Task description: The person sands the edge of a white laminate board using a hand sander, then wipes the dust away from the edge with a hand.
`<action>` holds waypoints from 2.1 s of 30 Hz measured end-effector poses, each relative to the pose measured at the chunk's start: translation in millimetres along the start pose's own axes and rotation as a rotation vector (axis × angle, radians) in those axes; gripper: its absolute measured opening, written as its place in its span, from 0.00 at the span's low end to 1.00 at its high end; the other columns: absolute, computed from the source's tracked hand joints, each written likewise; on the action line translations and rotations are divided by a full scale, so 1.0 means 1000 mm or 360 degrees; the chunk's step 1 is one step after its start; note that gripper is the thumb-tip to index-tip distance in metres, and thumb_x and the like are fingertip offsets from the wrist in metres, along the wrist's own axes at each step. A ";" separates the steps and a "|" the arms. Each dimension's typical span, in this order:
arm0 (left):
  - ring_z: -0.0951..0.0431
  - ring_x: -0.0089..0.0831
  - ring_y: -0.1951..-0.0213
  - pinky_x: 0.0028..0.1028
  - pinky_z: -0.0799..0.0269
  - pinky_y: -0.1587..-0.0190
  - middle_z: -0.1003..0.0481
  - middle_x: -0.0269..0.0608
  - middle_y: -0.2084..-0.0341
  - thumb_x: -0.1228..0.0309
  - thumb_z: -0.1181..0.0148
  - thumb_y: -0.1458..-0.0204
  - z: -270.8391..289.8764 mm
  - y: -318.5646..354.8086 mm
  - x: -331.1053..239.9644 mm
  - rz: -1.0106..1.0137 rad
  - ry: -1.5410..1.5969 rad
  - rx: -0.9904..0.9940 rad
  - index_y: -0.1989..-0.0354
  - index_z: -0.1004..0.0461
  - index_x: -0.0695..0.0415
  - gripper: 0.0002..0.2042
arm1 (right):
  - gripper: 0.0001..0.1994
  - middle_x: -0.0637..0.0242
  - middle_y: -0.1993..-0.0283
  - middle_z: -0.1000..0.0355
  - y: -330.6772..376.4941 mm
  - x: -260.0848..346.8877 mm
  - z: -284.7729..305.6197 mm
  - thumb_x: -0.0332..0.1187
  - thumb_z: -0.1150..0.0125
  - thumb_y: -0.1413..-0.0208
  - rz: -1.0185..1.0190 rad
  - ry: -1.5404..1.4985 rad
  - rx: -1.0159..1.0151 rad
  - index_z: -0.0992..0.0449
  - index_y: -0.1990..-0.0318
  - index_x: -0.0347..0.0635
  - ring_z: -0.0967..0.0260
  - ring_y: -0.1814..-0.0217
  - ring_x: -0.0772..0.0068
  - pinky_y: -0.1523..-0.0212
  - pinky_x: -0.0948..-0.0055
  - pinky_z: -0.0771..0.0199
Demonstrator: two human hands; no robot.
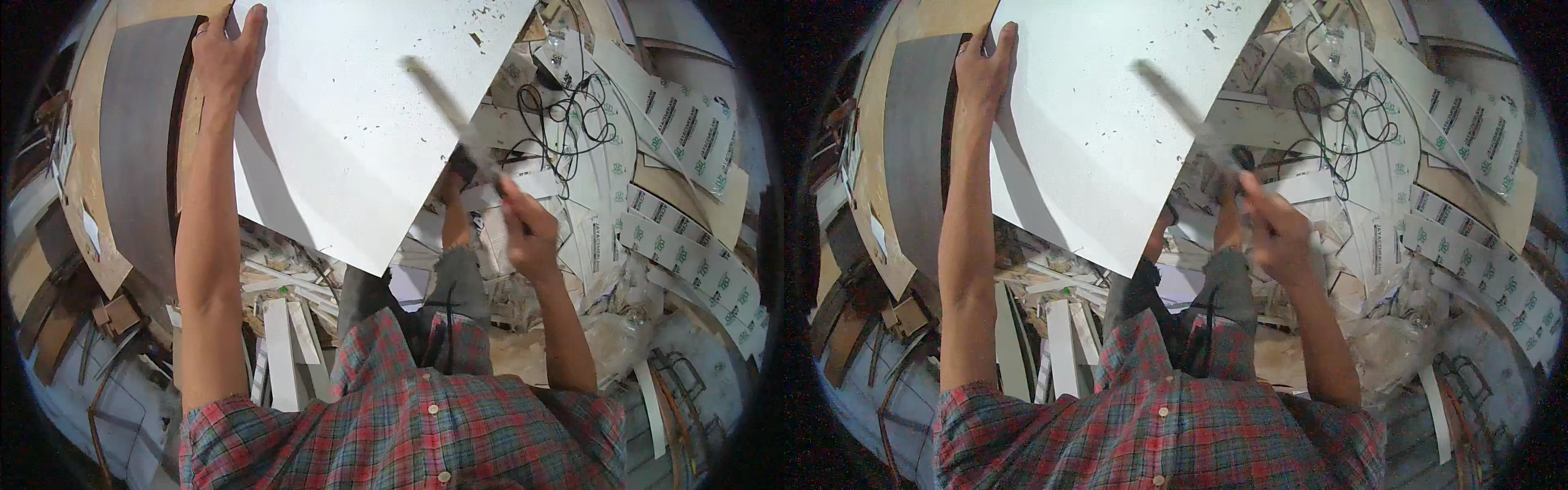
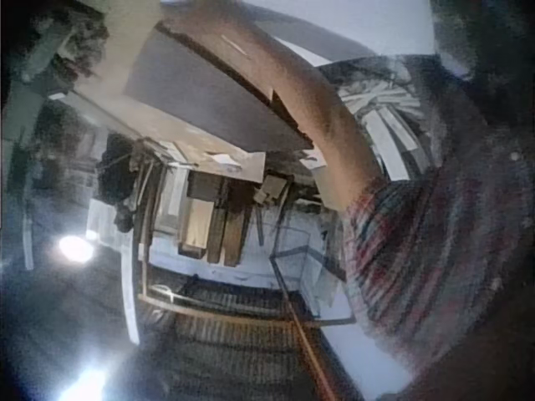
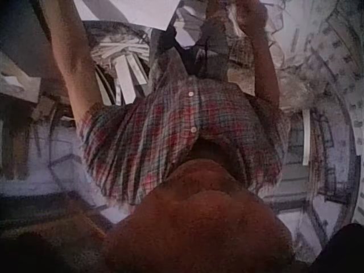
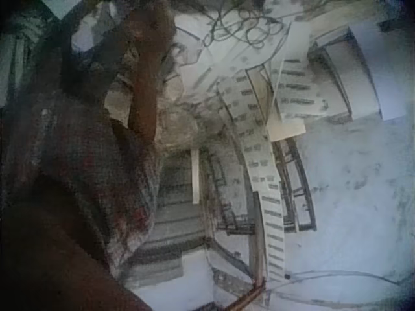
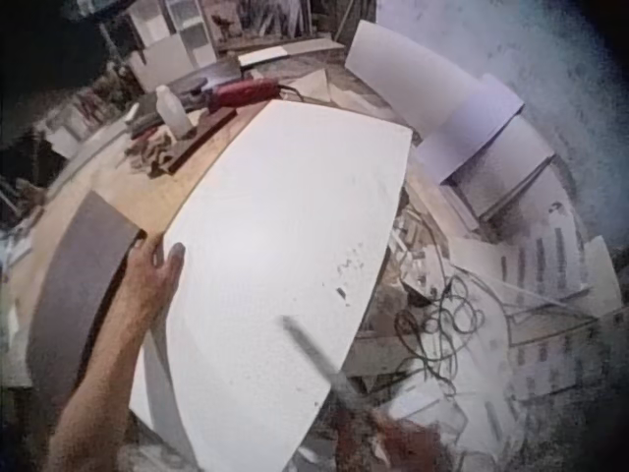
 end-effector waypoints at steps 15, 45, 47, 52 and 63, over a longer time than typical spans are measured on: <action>0.26 0.58 0.44 0.44 0.29 0.42 0.25 0.65 0.48 0.59 0.38 0.42 0.020 0.010 -0.039 0.0267 -0.0078 0.0090 0.40 0.28 0.64 0.26 | 0.23 0.61 0.62 0.22 0.034 0.012 -0.022 0.18 0.42 0.41 0.0111 -0.0005 -0.0117 0.26 0.37 0.41 0.26 0.69 0.64 0.67 0.70 0.26; 0.25 0.33 0.56 0.36 0.26 0.52 0.30 0.50 0.48 0.54 0.46 0.34 0.062 0.380 -0.025 0.1776 0.1413 0.0061 0.23 0.56 0.58 0.38 | 0.19 0.61 0.70 0.25 -0.003 -0.054 0.022 0.30 0.36 0.40 0.0189 -0.0007 0.0481 0.21 0.40 0.56 0.29 0.73 0.69 0.69 0.69 0.27; 0.29 0.26 0.65 0.32 0.27 0.59 0.29 0.43 0.55 0.54 0.48 0.32 0.050 0.377 -0.031 0.1807 0.1441 0.0022 0.25 0.53 0.59 0.35 | 0.19 0.61 0.66 0.21 -0.032 -0.079 0.032 0.30 0.36 0.39 0.0314 -0.0013 0.0665 0.21 0.40 0.55 0.25 0.69 0.68 0.67 0.69 0.24; 0.33 0.20 0.70 0.30 0.29 0.63 0.31 0.33 0.63 0.55 0.52 0.30 0.044 0.353 -0.040 0.1609 0.1469 0.0172 0.37 0.38 0.61 0.23 | 0.19 0.68 0.64 0.20 -0.171 -0.137 0.132 0.42 0.38 0.37 -0.0084 -0.0127 0.0095 0.20 0.44 0.43 0.28 0.66 0.79 0.58 0.73 0.25; 0.36 0.16 0.70 0.24 0.37 0.68 0.36 0.26 0.73 0.58 0.54 0.29 0.028 0.314 -0.078 0.1542 0.1362 0.0101 0.59 0.33 0.54 0.13 | 0.24 0.75 0.70 0.32 -0.166 -0.167 0.161 0.38 0.48 0.29 -0.0041 -0.0781 -0.0489 0.35 0.28 0.52 0.37 0.77 0.86 0.77 0.81 0.33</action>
Point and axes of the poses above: each hand's wrist, its own y-axis away from the middle knuckle, its own z-axis out of the back of the hand, x = y × z, the point moved 4 cm from there along -y, towards the middle knuckle
